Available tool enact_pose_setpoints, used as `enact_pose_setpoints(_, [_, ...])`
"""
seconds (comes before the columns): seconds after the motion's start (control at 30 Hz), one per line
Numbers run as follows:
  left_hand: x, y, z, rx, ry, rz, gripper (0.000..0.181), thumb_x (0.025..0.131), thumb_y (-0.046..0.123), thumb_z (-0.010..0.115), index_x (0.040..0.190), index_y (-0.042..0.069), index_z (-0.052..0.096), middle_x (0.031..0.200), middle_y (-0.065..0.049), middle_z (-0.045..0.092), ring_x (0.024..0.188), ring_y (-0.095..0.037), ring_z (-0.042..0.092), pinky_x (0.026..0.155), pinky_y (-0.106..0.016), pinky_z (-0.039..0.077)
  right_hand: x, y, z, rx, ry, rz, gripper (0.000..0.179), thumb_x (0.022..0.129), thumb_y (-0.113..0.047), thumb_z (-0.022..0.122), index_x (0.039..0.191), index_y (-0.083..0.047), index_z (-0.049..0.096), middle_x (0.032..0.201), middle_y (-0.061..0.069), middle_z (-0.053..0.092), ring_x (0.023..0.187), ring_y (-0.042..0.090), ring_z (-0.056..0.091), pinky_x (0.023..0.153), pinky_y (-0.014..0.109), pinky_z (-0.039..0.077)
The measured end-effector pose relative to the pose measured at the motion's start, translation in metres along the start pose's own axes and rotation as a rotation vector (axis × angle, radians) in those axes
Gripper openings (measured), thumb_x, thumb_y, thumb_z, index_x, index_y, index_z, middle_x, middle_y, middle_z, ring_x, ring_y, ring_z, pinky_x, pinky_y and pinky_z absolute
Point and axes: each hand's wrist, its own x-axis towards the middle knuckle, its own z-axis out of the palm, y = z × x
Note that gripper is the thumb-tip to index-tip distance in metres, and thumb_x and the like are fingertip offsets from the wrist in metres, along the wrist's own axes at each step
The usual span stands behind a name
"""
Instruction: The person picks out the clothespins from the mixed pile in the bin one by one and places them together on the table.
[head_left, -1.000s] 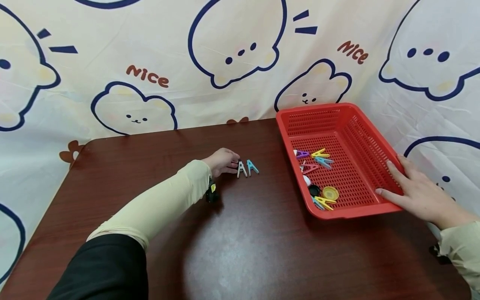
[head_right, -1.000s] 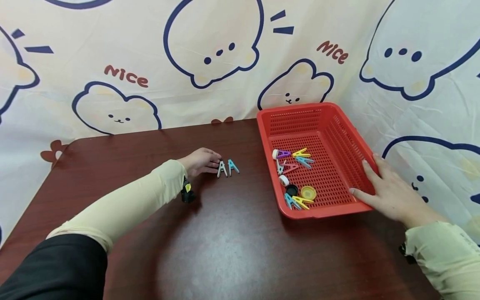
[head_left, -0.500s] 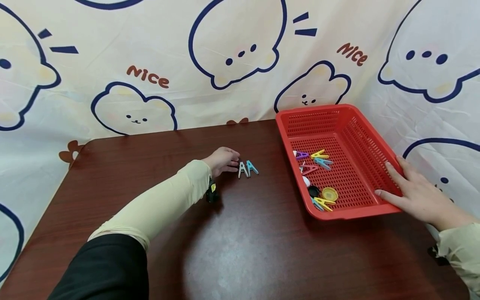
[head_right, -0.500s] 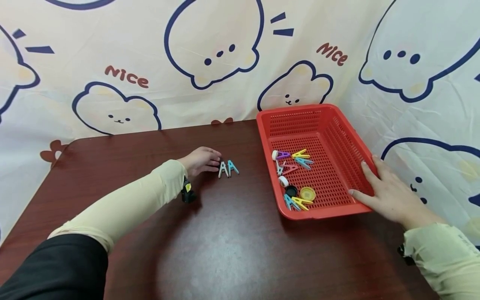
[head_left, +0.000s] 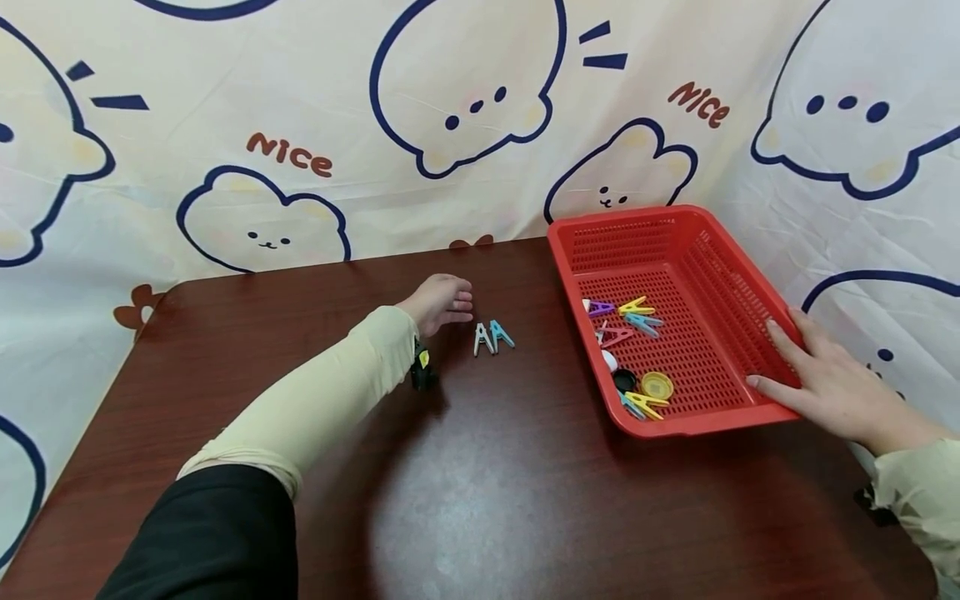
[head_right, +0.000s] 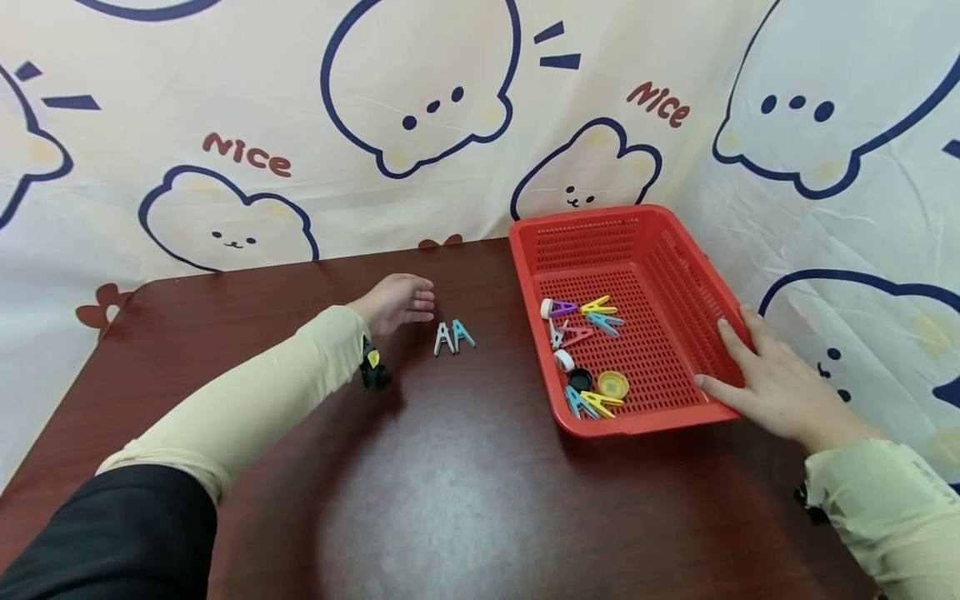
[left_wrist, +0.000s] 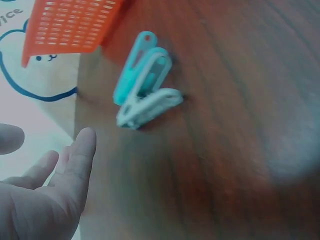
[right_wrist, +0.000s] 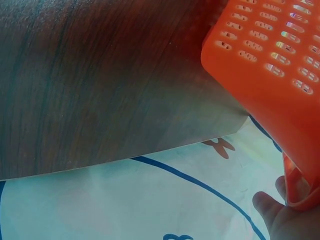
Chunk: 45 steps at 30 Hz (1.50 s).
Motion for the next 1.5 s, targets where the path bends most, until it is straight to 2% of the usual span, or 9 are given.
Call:
enact_pose_setpoints(0.17, [0.001,0.015,0.008,0.021,-0.015,0.058,0.048,0.110,0.013,0.045,0.154,-0.004,0.035,0.151,-0.027,0.039,0.137,-0.039,0.045,0.106,-0.044,0.048,0.000,0.003,-0.002,0.016,-0.017,-0.026,0.106,0.096,-0.055,0.064,0.163,-0.004,-0.001,0.164,0.033,-0.010,0.133,0.065,0.019,0.088,0.080,0.042])
enact_pose_setpoints(0.3, [0.001,0.034,0.025,0.058,-0.036,0.108,0.043,0.110,0.014,0.049,0.149,-0.003,0.042,0.153,-0.024,0.042,0.138,-0.038,0.046,0.106,-0.043,0.048,0.000,0.005,-0.003,0.009,-0.024,-0.029,0.106,0.095,-0.054,0.064,0.163,-0.004,-0.001,0.165,0.032,-0.012,0.135,0.064,0.018,0.088,0.080,0.042])
enact_pose_setpoints(0.5, [0.000,0.062,0.064,0.150,-0.081,0.155,0.039,0.107,0.014,0.056,0.144,0.002,0.049,0.141,-0.016,0.054,0.125,-0.030,0.056,0.103,-0.040,0.050,-0.001,0.006,-0.005,0.016,-0.026,-0.018,0.107,0.095,-0.053,0.066,0.163,-0.004,-0.001,0.165,0.032,-0.011,0.135,0.064,0.018,0.088,0.080,0.042])
enact_pose_setpoints(0.67, [-0.002,0.079,0.095,0.262,-0.127,0.195,0.042,0.107,0.015,0.058,0.145,0.001,0.048,0.140,-0.016,0.055,0.121,-0.029,0.058,0.102,-0.040,0.051,0.002,0.009,-0.003,0.042,-0.040,-0.044,0.105,0.096,-0.055,0.064,0.163,-0.005,0.000,0.166,0.029,-0.013,0.138,0.063,0.016,0.090,0.081,0.040])
enact_pose_setpoints(0.9, [-0.006,0.098,0.143,0.435,-0.171,0.262,0.039,0.105,0.019,0.063,0.140,0.006,0.053,0.134,-0.009,0.057,0.122,-0.028,0.059,0.090,-0.030,0.056,0.002,0.009,0.001,0.038,-0.037,-0.038,0.103,0.097,-0.054,0.062,0.163,-0.004,0.001,0.166,0.029,-0.011,0.139,0.063,0.016,0.093,0.081,0.037])
enact_pose_setpoints(1.0, [-0.006,0.106,0.166,0.446,-0.208,0.283,0.036,0.105,0.019,0.063,0.137,0.008,0.053,0.131,-0.008,0.058,0.115,-0.022,0.060,0.086,-0.027,0.055,0.000,0.009,0.000,0.040,-0.035,-0.034,0.103,0.097,-0.054,0.062,0.163,-0.004,0.001,0.166,0.029,-0.011,0.139,0.063,0.016,0.093,0.082,0.037])
enact_pose_setpoints(1.17, [-0.007,0.113,0.202,0.465,-0.216,0.258,0.032,0.104,0.019,0.065,0.133,0.011,0.056,0.125,-0.003,0.061,0.104,-0.015,0.060,0.087,-0.027,0.055,-0.001,0.009,-0.001,0.042,-0.035,-0.028,0.105,0.096,-0.055,0.064,0.164,-0.006,0.000,0.166,0.029,-0.011,0.138,0.062,0.016,0.092,0.081,0.038])
enact_pose_setpoints(1.33, [-0.006,0.114,0.229,0.594,-0.224,0.270,0.029,0.104,0.022,0.065,0.130,0.012,0.057,0.120,0.001,0.061,0.102,-0.013,0.060,0.090,-0.027,0.052,0.001,0.009,-0.003,0.045,-0.039,-0.030,0.106,0.095,-0.055,0.064,0.164,-0.007,-0.001,0.167,0.028,-0.013,0.138,0.062,0.017,0.092,0.081,0.039])
enact_pose_setpoints(1.5, [-0.001,0.113,0.249,0.681,-0.247,0.309,0.023,0.103,0.024,0.065,0.122,0.013,0.058,0.113,0.003,0.062,0.100,-0.011,0.058,0.084,-0.026,0.049,0.002,0.008,-0.005,0.040,-0.040,-0.027,0.105,0.096,-0.057,0.062,0.164,-0.007,0.000,0.167,0.028,-0.012,0.138,0.062,0.018,0.093,0.081,0.038])
